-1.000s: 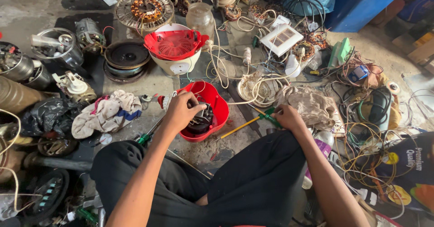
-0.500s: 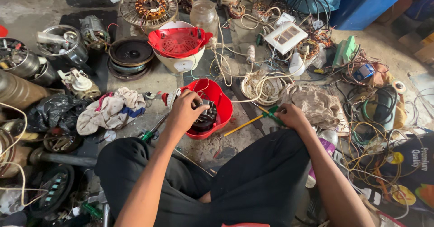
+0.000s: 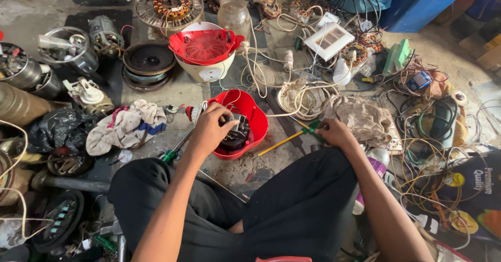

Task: The person repairs an electrical appliance by disassembling components, manipulating wires, and using a screwdriver to reassemble the red plastic housing while seated on the floor amidst various motor and fan parts.

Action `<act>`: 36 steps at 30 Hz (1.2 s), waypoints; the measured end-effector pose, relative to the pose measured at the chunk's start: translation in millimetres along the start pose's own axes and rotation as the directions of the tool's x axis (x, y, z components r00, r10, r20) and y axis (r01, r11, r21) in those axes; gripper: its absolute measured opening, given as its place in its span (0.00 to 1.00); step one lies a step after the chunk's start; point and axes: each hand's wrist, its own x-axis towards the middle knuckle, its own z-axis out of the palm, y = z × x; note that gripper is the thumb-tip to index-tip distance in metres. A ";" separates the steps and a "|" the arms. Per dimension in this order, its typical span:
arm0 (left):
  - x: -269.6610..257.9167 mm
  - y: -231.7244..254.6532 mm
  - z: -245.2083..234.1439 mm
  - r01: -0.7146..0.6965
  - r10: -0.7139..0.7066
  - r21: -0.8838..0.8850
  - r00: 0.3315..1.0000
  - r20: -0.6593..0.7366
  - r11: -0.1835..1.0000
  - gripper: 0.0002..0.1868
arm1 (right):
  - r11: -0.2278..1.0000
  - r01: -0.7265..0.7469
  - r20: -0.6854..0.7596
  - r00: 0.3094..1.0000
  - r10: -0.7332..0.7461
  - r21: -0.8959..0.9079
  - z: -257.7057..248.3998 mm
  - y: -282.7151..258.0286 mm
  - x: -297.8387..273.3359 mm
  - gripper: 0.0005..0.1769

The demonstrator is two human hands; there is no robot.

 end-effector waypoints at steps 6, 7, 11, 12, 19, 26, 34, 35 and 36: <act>-0.2 4.6 5.4 0.044 -0.041 0.057 0.997 -0.059 0.997 0.16 | 1.000 0.028 -0.007 1.000 -0.028 -0.013 4.0 4.2 4.1 0.21; 0.2 5.7 5.2 0.038 -0.034 0.059 0.998 -0.059 0.998 0.17 | 1.000 0.027 -0.008 1.000 -0.027 -0.009 3.0 4.5 3.6 0.21; 0.7 12.8 1.7 0.092 -0.091 0.088 0.996 -0.013 0.992 0.20 | 0.999 0.034 0.024 0.999 -0.034 0.010 0.3 -0.2 0.6 0.21; -0.3 13.3 -0.9 -0.001 0.001 0.091 1.000 -0.005 0.996 0.19 | 0.999 0.033 0.031 0.999 -0.033 0.006 -0.1 -1.9 0.6 0.21; -1.9 0.2 -7.2 -0.058 0.059 -0.013 0.997 0.052 0.998 0.12 | 0.999 -0.024 0.066 0.998 0.022 0.025 1.3 -0.6 1.4 0.21; -2.0 6.3 4.4 0.043 -0.039 0.064 0.997 -0.062 0.997 0.16 | 0.999 0.019 0.075 0.997 -0.023 0.047 -1.5 -3.2 -0.2 0.21; -2.7 8.7 -6.0 -0.145 0.145 0.033 0.989 0.002 0.989 0.18 | 0.997 0.067 0.080 0.994 -0.070 0.043 -0.2 -1.7 2.9 0.20; -4.1 5.8 -8.0 -0.238 0.238 -0.001 0.971 -0.014 0.971 0.17 | 0.996 0.087 0.072 0.993 -0.089 0.037 0.2 -0.8 3.1 0.20; -3.8 3.1 -8.5 -0.189 0.189 -0.027 0.982 0.001 0.982 0.15 | 0.994 0.107 0.065 0.992 -0.109 0.031 -0.2 -1.1 3.0 0.20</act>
